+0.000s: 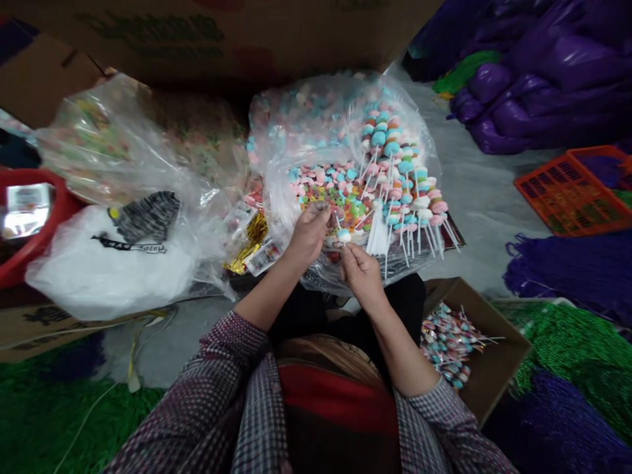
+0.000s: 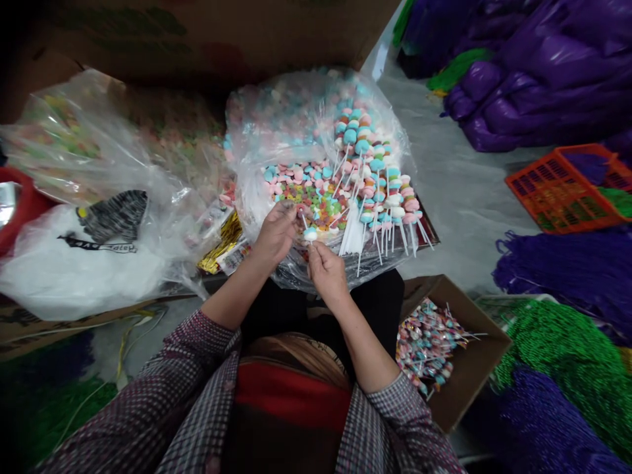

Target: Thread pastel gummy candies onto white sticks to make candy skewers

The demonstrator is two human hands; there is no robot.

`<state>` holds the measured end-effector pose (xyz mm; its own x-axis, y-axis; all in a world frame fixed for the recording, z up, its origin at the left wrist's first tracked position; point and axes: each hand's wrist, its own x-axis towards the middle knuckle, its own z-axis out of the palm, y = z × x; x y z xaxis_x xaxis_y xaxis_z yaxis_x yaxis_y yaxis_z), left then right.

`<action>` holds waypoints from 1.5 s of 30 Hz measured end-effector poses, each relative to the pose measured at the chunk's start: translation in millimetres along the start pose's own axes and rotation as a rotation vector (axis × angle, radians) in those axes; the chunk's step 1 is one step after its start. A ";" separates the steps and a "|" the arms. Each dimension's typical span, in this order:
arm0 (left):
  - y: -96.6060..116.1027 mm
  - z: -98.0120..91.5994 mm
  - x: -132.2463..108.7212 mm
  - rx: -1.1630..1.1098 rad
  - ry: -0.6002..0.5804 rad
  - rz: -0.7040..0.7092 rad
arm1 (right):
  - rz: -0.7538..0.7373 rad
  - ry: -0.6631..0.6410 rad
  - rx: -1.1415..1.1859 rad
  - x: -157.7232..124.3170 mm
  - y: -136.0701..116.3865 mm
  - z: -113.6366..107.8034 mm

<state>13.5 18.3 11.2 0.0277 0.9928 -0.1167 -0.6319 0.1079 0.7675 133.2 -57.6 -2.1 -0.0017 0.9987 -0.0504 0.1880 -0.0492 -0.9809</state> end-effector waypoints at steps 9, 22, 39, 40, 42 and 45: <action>-3.6 -8.3 -11.8 0.663 -0.045 0.312 | 0.041 0.003 0.026 -2.3 -2.5 -3.8; -21.7 -6.0 -23.4 0.297 -0.213 0.074 | -0.009 0.041 0.116 1.2 7.7 -22.6; -20.0 -14.2 -24.0 0.763 -0.332 0.553 | -0.005 0.051 0.256 -2.7 16.2 -20.3; -21.5 -14.3 -24.2 0.724 -0.326 0.495 | -0.004 0.053 0.256 -2.4 16.5 -19.8; -23.1 -14.2 -24.2 0.631 -0.298 0.390 | 0.004 0.072 0.258 -1.6 16.3 -19.4; -18.9 -14.2 -24.7 0.547 -0.222 0.333 | 0.017 0.138 0.276 -0.6 15.5 -22.8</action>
<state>13.8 -9.0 -9.4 0.0951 0.9585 0.2686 -0.1535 -0.2525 0.9554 158.4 -58.7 -13.0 0.1363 0.9889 -0.0599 -0.0869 -0.0483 -0.9950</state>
